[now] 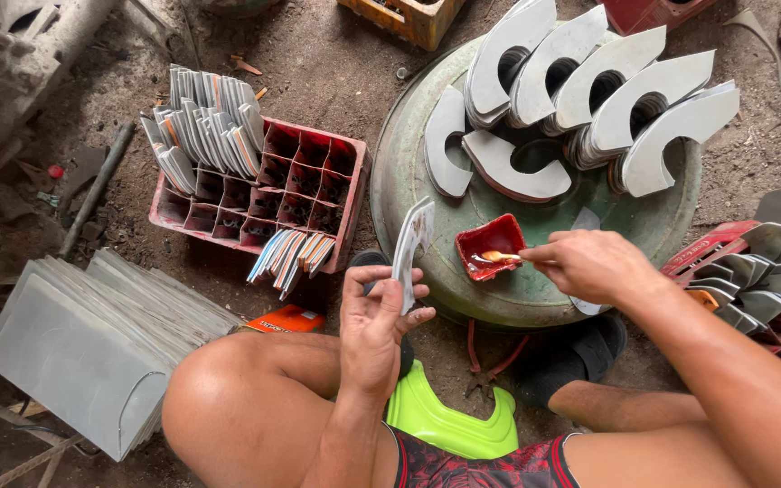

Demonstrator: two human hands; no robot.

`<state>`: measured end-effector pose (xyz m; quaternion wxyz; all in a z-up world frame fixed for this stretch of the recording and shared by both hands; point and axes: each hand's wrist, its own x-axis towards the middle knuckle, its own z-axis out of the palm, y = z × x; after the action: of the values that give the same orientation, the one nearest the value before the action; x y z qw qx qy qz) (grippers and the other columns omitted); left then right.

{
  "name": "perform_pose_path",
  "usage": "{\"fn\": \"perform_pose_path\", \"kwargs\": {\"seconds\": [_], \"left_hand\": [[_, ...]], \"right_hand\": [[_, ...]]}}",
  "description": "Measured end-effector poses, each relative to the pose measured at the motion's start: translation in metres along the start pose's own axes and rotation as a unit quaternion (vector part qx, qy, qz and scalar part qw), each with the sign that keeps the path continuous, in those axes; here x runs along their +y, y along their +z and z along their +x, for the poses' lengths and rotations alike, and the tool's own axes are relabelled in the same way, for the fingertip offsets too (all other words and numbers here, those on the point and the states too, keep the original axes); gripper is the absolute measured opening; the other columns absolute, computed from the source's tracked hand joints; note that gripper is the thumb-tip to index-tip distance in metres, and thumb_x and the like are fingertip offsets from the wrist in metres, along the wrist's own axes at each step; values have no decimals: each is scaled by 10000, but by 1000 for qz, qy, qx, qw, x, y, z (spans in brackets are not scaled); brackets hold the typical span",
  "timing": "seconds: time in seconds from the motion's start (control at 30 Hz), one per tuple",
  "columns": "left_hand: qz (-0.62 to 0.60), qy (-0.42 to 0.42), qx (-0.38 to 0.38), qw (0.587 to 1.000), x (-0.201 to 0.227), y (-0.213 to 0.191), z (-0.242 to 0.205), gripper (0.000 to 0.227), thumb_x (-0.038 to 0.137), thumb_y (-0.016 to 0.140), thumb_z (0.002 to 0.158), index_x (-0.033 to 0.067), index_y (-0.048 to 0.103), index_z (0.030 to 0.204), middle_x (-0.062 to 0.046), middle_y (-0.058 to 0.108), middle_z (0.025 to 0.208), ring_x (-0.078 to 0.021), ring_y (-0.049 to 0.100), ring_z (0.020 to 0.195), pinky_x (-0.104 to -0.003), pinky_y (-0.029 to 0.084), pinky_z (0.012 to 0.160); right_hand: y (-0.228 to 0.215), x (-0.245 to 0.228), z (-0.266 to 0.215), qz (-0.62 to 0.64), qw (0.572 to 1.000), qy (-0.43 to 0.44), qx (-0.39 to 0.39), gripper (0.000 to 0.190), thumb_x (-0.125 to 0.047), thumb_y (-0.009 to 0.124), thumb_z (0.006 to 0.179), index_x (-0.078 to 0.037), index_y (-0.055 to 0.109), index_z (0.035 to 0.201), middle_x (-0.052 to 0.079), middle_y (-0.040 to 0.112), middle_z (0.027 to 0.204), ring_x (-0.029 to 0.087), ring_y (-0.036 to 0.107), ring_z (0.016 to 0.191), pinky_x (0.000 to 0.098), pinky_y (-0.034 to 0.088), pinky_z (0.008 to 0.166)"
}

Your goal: The person sits on the ground and applies a red coating to curved metal pieces using a toothbrush. They repeatedly dip the brush into a small container and paint each piece before placing it into a red crate.

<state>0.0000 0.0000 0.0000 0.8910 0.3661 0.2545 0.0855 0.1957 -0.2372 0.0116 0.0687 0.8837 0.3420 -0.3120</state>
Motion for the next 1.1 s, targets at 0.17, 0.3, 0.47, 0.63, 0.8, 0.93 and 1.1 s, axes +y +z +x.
{"fn": "perform_pose_path", "kwargs": {"seconds": [0.17, 0.3, 0.47, 0.63, 0.8, 0.93, 1.1], "left_hand": [[-23, -46, 17, 999, 8, 10, 0, 209, 111, 596, 995, 83, 451, 1143, -204, 666, 1190, -291, 707, 1044, -456, 635, 864], [-61, -44, -30, 997, 7, 17, -3, 240, 81, 620, 971, 93, 447, 1137, -189, 663, 1191, -294, 704, 1095, -459, 607, 948], [-3, 41, -75, 996, 6, 9, -3, 339, 27, 654, 1053, 52, 451, 1323, -269, 630, 1361, -261, 596, 1178, -392, 502, 1035], [-35, 17, -73, 997, 14, 24, -5, 530, 31, 660, 972, 103, 369, 1409, -239, 626, 1316, -292, 650, 1176, -424, 561, 978], [-34, 20, -59, 997, 22, 29, -7, 735, 2, 651, 955, 141, 261, 1562, -233, 614, 1315, -287, 649, 1190, -426, 589, 969], [-45, 1, -50, 998, 25, 31, -5, 817, 4, 651, 940, 181, 232, 1619, -205, 610, 1328, -292, 643, 1209, -440, 609, 935], [-64, -23, -77, 995, 24, 29, -9, 813, 32, 664, 945, 202, 267, 1634, -183, 608, 1343, -304, 636, 1225, -448, 627, 876]], "right_hand": [[-2, -2, 0, 56, 996, 5, 73, 325, -349, 633, 929, -376, 726, 1238, 44, 717, 942, 285, 713, 895, 436, 573, 778], [4, -12, 7, 32, 999, -23, 36, 340, -311, 648, 902, -360, 732, 1228, 46, 742, 961, 282, 711, 912, 455, 566, 773], [-24, 9, -14, 56, 992, 2, 116, 292, -348, 638, 913, -337, 765, 1176, 53, 757, 982, 306, 714, 913, 454, 575, 752], [-25, -20, -15, 79, 996, -7, 33, 290, -370, 622, 915, -354, 759, 1171, 78, 759, 951, 318, 716, 873, 465, 571, 762], [-22, -16, -20, 125, 992, 8, 0, 293, -406, 619, 939, -303, 756, 1177, 139, 761, 876, 362, 712, 852, 489, 552, 755], [-10, -12, -13, 216, 976, 0, -38, 303, -339, 638, 933, -219, 763, 1182, 144, 721, 767, 299, 677, 715, 437, 527, 663], [-26, 17, -23, 486, 868, -46, -93, 320, -231, 609, 959, -40, 783, 1147, 57, 652, 646, 114, 584, 581, 303, 486, 538]]}}
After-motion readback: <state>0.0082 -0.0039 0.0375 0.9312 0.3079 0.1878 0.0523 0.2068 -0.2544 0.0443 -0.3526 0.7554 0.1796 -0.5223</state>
